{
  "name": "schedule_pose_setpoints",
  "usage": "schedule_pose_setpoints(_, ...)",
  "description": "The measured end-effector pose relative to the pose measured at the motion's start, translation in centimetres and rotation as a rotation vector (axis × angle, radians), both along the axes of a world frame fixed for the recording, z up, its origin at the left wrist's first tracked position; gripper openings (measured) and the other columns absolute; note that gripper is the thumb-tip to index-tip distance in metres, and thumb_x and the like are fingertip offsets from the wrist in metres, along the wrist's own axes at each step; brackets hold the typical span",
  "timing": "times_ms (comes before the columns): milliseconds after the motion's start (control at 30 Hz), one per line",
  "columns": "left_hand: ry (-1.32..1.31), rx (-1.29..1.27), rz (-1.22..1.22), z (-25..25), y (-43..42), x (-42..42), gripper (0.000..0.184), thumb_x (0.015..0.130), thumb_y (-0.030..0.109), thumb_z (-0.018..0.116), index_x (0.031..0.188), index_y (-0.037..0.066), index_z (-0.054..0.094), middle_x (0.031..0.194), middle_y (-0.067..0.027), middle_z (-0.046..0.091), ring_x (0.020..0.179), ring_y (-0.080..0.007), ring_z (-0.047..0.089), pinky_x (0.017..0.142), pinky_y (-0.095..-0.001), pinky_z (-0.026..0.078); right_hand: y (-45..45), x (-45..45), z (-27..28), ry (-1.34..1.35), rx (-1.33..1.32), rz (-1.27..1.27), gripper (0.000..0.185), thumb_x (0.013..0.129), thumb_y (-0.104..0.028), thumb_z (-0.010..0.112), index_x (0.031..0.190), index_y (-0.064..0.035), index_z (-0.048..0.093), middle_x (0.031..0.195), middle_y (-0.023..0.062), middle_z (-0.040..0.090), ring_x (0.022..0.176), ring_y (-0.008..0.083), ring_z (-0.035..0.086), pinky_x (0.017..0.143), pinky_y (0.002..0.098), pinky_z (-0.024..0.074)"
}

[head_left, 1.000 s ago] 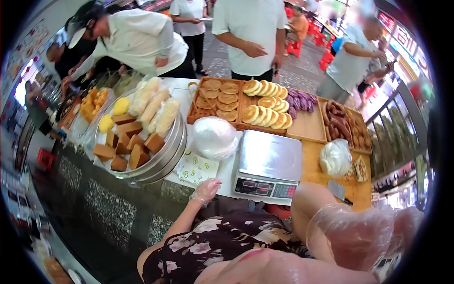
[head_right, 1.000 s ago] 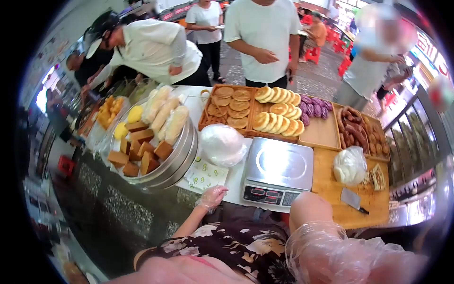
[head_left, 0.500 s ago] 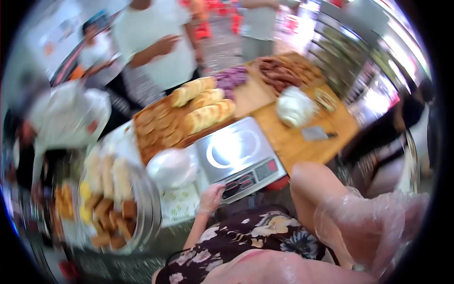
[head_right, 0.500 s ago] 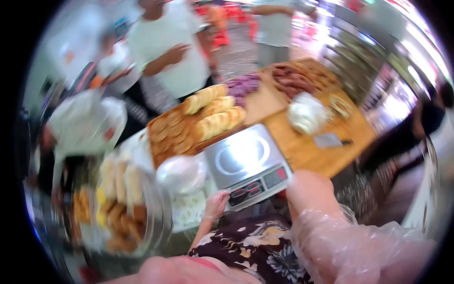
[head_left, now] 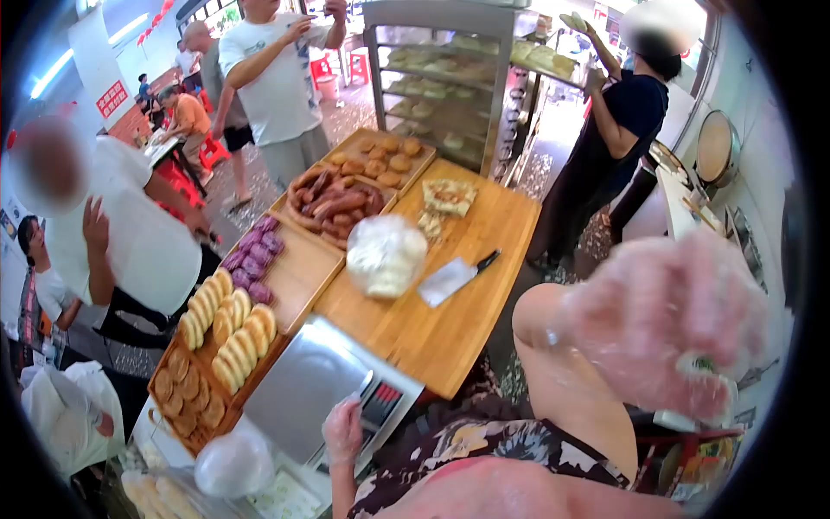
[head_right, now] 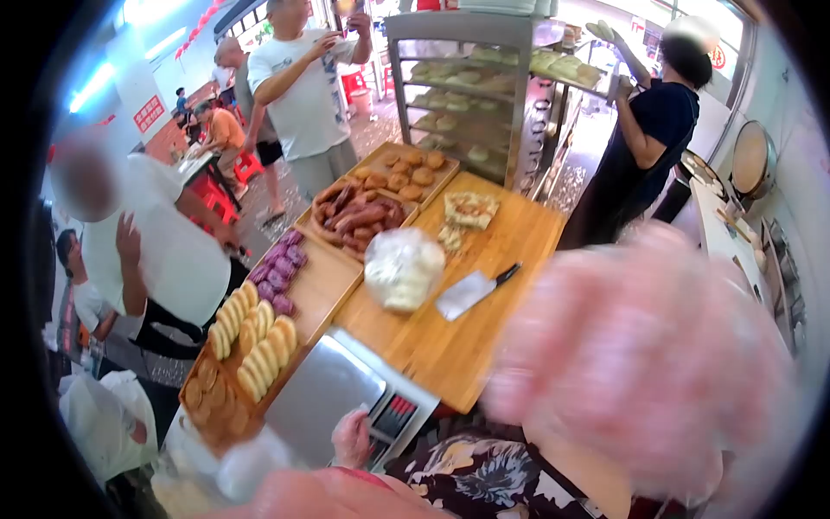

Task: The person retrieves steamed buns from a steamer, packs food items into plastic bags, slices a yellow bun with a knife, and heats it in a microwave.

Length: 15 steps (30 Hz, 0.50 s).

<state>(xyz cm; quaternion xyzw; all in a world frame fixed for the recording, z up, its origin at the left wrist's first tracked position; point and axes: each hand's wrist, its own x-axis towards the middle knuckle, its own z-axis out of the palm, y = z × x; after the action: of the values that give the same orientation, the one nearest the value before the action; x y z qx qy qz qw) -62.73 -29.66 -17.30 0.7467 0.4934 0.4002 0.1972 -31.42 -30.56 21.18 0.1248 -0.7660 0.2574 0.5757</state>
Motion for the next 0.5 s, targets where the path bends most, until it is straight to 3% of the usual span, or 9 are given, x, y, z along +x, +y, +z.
schedule_pose_setpoints(267, 0.025, -0.115, 0.36, -1.2, 7.7, 18.0, 0.01, 0.081, 0.002, 0.06, 0.09, 0.005, 0.062, 0.083, -0.015, 0.064, 0.077, -0.033, 0.063, 0.067, -0.0386, 0.05, 12.6, 20.3, 0.0, -0.074, 0.023, 0.017, 0.015, 0.087, -0.02, 0.054, 0.095, -0.0077, 0.054, 0.097, 0.0035, 0.057, 0.089, 0.0168, 0.053, 0.067, 0.0368, 0.0497)
schedule_pose_setpoints(333, -0.048, -0.209, 0.292, -3.4, 10.4, 23.0, 0.008, 0.081, 0.003, 0.06, 0.089, 0.005, 0.062, 0.082, -0.0152, 0.064, 0.076, -0.0327, 0.063, 0.067, -0.0382, 0.05, 14.9, 24.0, 0.9, -0.08, 0.022, 0.005, 0.015, 0.087, -0.021, 0.053, 0.094, -0.0074, 0.054, 0.095, 0.0036, 0.058, 0.087, 0.0169, 0.053, 0.067, 0.0366, 0.0495)
schedule_pose_setpoints(433, -0.175, -0.127, 0.187, -0.8, 12.9, 30.4, 0.007, 0.081, 0.002, 0.061, 0.088, 0.005, 0.062, 0.081, -0.0153, 0.063, 0.076, -0.0322, 0.063, 0.066, -0.037, 0.05, 16.7, 28.1, 2.3, -0.094, 0.051, -0.016, 0.015, 0.088, -0.021, 0.052, 0.092, -0.007, 0.054, 0.093, 0.0038, 0.058, 0.085, 0.017, 0.053, 0.066, 0.0363, 0.0492)
schedule_pose_setpoints(500, -0.029, 0.033, 0.082, 1.6, 14.2, 33.1, 0.009, 0.08, 0.002, 0.062, 0.088, 0.005, 0.062, 0.082, -0.0149, 0.064, 0.077, -0.0324, 0.063, 0.066, -0.0372, 0.05, 17.6, 30.4, 2.0, -0.081, 0.091, -0.056, 0.016, 0.088, -0.022, 0.052, 0.09, -0.0068, 0.054, 0.091, 0.0039, 0.058, 0.083, 0.017, 0.053, 0.065, 0.0361, 0.049)
